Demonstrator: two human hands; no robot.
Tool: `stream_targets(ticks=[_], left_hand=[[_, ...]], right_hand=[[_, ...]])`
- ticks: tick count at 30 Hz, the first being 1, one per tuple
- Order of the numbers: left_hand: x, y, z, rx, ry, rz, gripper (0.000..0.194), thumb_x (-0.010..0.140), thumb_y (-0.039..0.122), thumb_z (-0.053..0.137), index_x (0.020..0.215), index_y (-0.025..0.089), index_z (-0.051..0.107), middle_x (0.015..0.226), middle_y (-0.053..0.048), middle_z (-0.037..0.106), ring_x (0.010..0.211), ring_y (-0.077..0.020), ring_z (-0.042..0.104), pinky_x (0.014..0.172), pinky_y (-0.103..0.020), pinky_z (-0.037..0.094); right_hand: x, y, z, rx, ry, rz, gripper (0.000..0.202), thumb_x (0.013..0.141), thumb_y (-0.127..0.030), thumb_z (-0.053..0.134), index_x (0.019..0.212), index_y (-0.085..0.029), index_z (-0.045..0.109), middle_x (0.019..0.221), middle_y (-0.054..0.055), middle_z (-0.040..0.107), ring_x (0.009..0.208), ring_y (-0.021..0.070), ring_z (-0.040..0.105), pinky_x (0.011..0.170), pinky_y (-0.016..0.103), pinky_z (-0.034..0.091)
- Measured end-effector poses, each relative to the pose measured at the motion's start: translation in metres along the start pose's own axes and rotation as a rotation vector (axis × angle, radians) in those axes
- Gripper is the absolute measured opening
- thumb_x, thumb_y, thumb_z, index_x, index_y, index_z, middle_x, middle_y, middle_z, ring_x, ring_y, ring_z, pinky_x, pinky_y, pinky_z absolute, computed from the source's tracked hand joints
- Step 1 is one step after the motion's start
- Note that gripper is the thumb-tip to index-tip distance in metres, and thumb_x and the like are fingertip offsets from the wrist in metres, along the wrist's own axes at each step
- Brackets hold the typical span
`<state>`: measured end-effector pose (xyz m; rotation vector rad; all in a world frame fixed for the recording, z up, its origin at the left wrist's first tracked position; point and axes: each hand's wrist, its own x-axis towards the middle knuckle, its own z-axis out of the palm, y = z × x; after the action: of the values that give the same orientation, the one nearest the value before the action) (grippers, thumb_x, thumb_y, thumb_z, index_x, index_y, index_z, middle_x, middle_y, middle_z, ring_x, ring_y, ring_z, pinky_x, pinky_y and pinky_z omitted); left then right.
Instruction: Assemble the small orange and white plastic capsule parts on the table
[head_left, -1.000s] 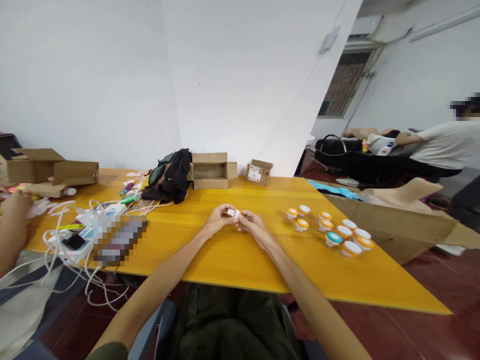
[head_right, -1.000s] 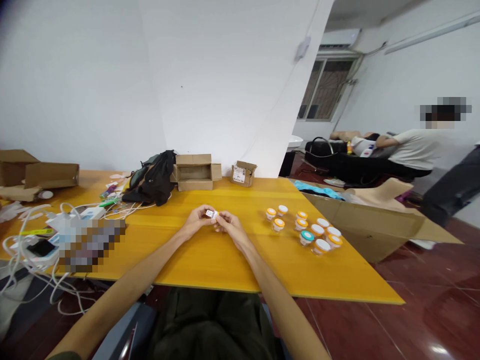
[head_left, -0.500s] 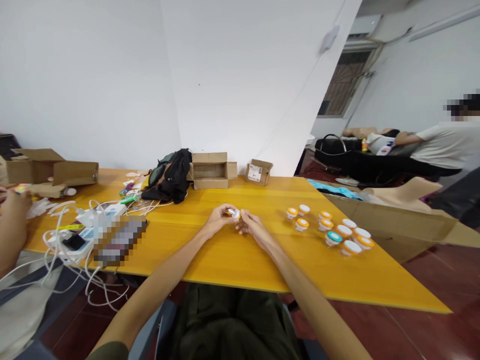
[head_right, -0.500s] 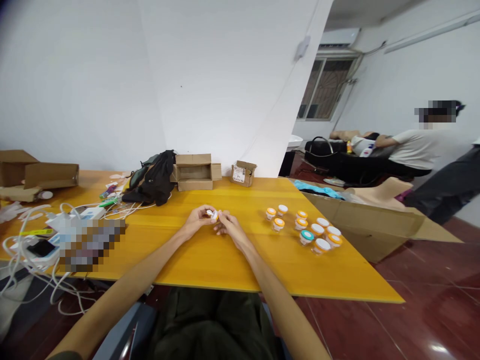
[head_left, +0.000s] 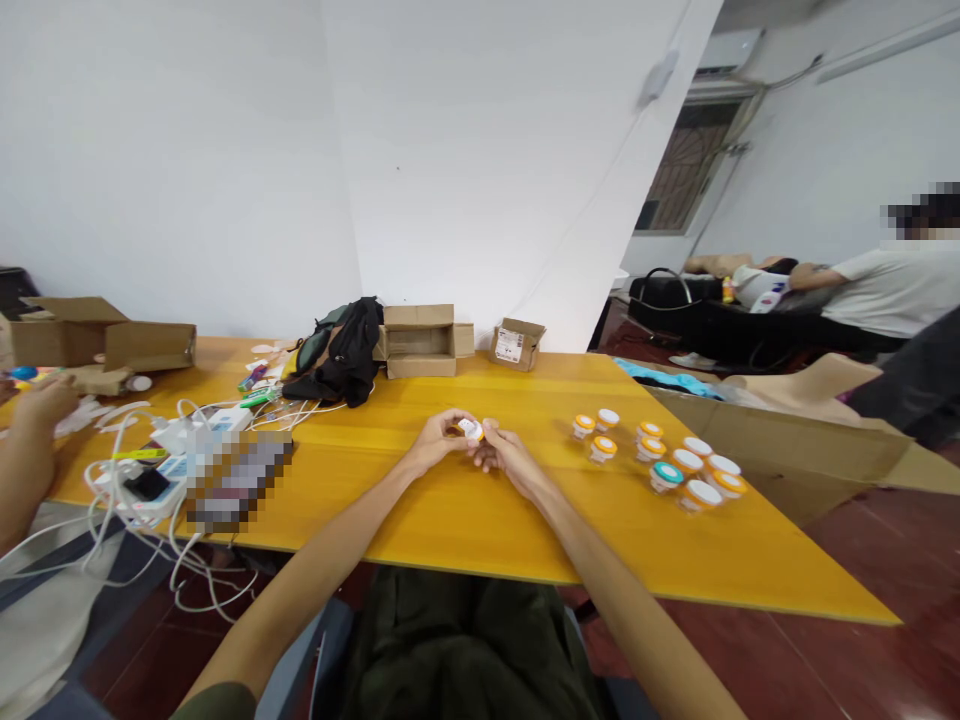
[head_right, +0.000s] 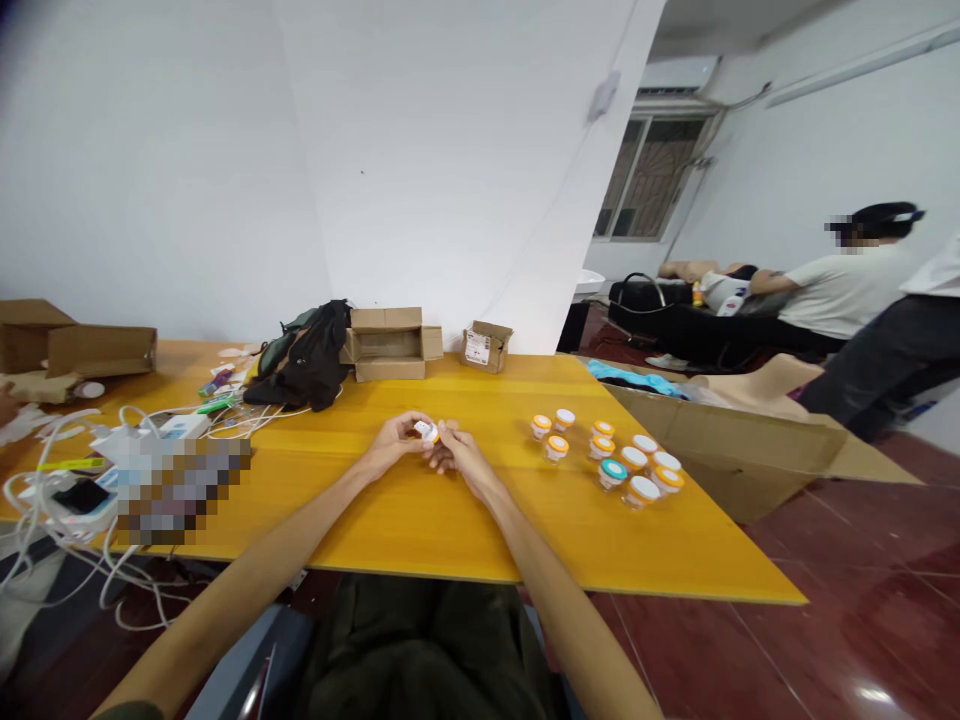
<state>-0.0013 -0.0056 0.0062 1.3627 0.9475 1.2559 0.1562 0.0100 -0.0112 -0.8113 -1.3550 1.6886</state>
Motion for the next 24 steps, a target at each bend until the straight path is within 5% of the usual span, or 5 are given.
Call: stream_targets(ticks=[9, 17, 20, 24], left_hand=[[0.0031, -0.0028, -0.0009, -0.023, 0.042, 0.004, 0.038, 0.053, 0.027, 0.085, 0.085, 0.017, 0.069, 0.084, -0.001, 0.068, 0.081, -0.0154, 0.060, 0.080, -0.027, 0.043], [0.0006, -0.0021, 0.0005, -0.031, 0.005, -0.011, 0.042, 0.050, 0.030, 0.087, 0.085, 0.018, 0.069, 0.083, -0.002, 0.069, 0.080, -0.0170, 0.061, 0.080, -0.029, 0.045], [0.0003, -0.0024, 0.0006, -0.071, 0.015, -0.016, 0.043, 0.049, 0.033, 0.088, 0.085, 0.017, 0.068, 0.087, -0.003, 0.070, 0.085, -0.0186, 0.063, 0.084, -0.030, 0.045], [0.0015, -0.0042, -0.0002, -0.148, 0.061, -0.001, 0.043, 0.049, 0.031, 0.088, 0.084, 0.017, 0.068, 0.090, -0.003, 0.070, 0.091, -0.0190, 0.063, 0.089, -0.031, 0.044]], right_hand=[[-0.0030, -0.0029, 0.0021, 0.032, 0.035, -0.110, 0.042, 0.060, -0.055, 0.080, 0.079, -0.020, 0.068, 0.079, 0.001, 0.065, 0.062, 0.0115, 0.061, 0.051, 0.021, 0.050], [0.0015, 0.0035, -0.0019, -0.084, -0.018, -0.062, 0.054, 0.067, -0.072, 0.065, 0.072, -0.018, 0.065, 0.066, 0.004, 0.066, 0.052, 0.0130, 0.058, 0.044, 0.023, 0.044], [-0.0013, 0.0032, -0.0012, -0.335, 0.068, -0.207, 0.053, 0.079, -0.070, 0.051, 0.068, -0.020, 0.063, 0.062, 0.004, 0.063, 0.052, 0.0156, 0.056, 0.047, 0.027, 0.045], [-0.0079, 0.0011, -0.0019, -0.844, 0.339, -0.570, 0.033, 0.090, -0.050, 0.048, 0.083, -0.023, 0.067, 0.083, 0.008, 0.066, 0.079, 0.0238, 0.061, 0.074, 0.036, 0.050]])
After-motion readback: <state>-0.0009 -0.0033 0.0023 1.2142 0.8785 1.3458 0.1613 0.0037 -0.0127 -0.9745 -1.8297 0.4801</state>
